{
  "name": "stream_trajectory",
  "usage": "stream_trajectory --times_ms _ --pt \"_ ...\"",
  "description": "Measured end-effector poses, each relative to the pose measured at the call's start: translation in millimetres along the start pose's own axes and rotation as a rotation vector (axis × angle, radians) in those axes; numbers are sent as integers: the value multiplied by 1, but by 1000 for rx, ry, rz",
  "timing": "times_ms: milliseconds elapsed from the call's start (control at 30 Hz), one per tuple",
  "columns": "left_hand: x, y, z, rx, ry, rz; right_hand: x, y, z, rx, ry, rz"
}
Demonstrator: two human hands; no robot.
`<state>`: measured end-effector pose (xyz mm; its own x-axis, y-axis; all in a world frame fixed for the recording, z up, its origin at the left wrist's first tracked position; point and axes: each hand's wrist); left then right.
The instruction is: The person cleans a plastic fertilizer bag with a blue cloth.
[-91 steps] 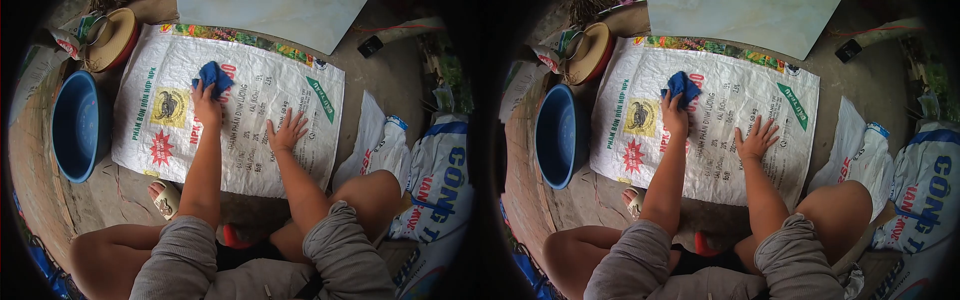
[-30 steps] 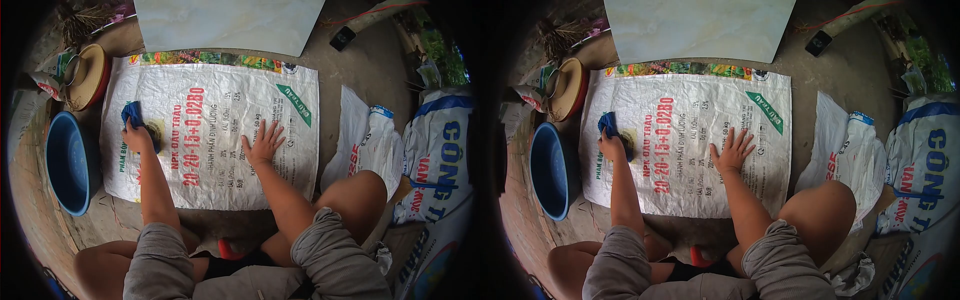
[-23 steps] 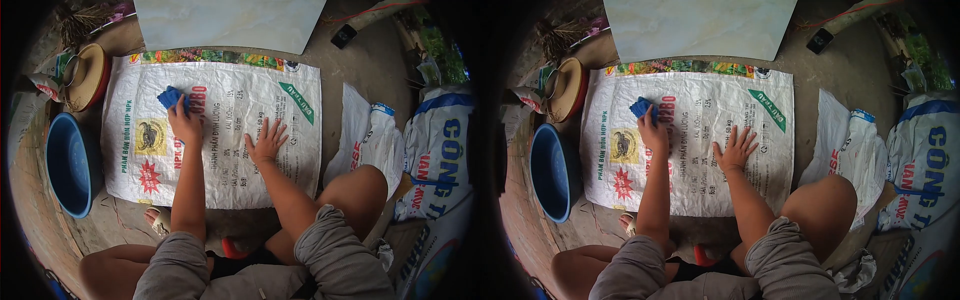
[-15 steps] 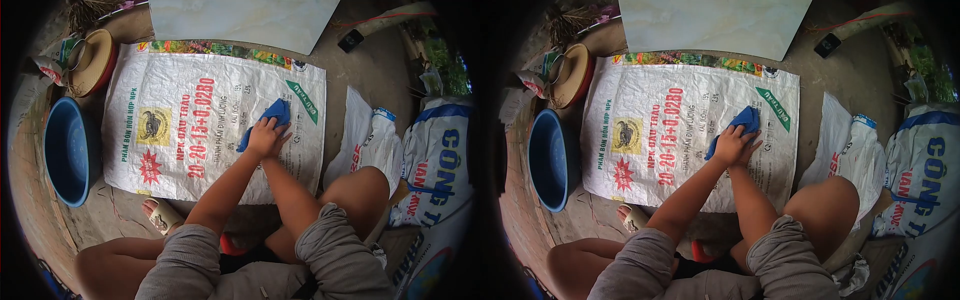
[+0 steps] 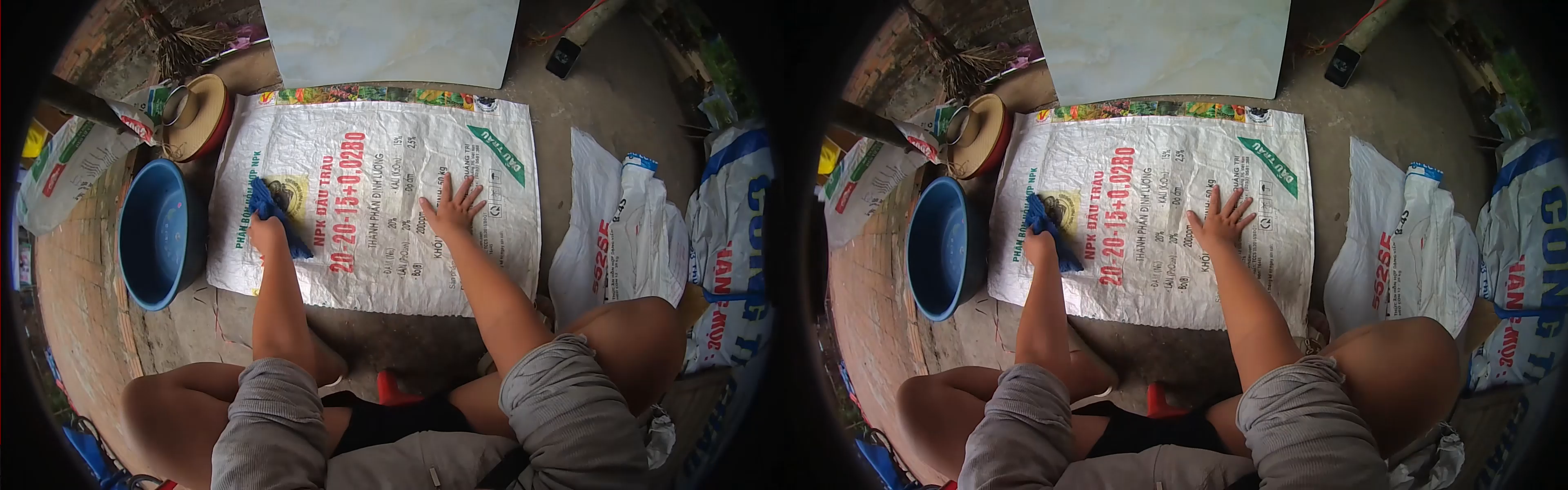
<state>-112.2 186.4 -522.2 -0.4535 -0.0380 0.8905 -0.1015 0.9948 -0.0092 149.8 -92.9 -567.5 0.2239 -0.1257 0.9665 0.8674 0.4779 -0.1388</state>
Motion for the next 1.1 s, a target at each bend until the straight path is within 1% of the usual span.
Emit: stream_trajectory --times_ms 67,100,133,167,200,233,267,300,333,367,400,433,467,500,533,567,600,633,667,700,733,800,833,867,900,967,1033,1067,1100 --pt "8 2 -15 87 -442 -85 21 10 4 -42 10 224" --pt "8 1 -32 132 -660 -107 31 19 10 -50 42 198" --pt "3 3 -48 45 -684 -28 39 28 17 -133 166 325" --pt "17 -16 -86 5 -878 139 48 35 24 -209 288 459" --pt "24 -30 -115 -122 -930 248 61 37 30 -210 310 443" --pt "35 -46 -144 -304 -984 398 82 36 36 -231 794 636" --pt "56 -66 -174 -516 -831 471 105 34 42 -231 1275 817" --pt "69 -84 -200 -713 -840 551 127 31 55 -262 1525 876" --pt "95 -101 -221 -918 -634 584 153 22 70 -292 1771 934" --pt "120 -113 -240 -1232 -440 555 199 -1 78 -101 1837 865" --pt "155 -128 -254 -1415 -245 493 213 0 85 81 1868 813" --pt "179 -137 -265 -1531 -198 456 243 -3 91 101 1874 778" --pt "198 -136 -272 -1645 -77 325 269 -7 97 126 1891 706" --pt "215 -133 -277 -1747 50 195 283 3 101 111 1861 647" --pt "238 -133 -279 -1714 93 323 308 0 101 80 1717 573" --pt "262 -132 -279 -1677 135 451 335 -10 99 94 1526 490" --pt "282 -127 -280 -1689 255 542 354 -22 97 138 1418 363" --pt "293 -121 -277 -1604 317 636 365 -28 100 120 1283 192" --pt "306 -115 -270 -1678 360 533 375 -37 90 244 1086 138" --pt "319 -113 -262 -1746 401 427 398 -59 82 366 883 86" --pt "333 -121 -255 -1652 407 355 408 -66 77 367 872 92" --pt "328 -117 -244 -1570 119 459 418 -76 71 606 598 146" --pt "326 -123 -239 -1506 -50 500 421 -82 72 614 588 151" --pt "323 -132 -235 -1451 -117 498 423 -88 74 697 578 138" --pt "315 -137 -239 -1444 -124 492 424 -92 77 778 570 125" --pt "300 -144 -251 -1553 -404 457 431 -96 86 826 517 104" --pt "329 -161 -264 -1451 -336 799 448 -110 87 856 156 -59" --pt "319 -156 -272 -1502 -417 915 445 -99 78 937 275 -48" --pt "325 -161 -274 -1503 -423 907 449 -95 72 943 270 -52"
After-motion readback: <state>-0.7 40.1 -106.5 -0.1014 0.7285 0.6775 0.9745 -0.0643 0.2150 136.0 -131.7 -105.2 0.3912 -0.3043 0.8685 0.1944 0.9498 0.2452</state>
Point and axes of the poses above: each hand's wrist, its own y-axis towards the middle knuckle, its own x-axis out of the back of the hand, z = x × y, and after that the axes turned 2 degrees about -x, right-handed
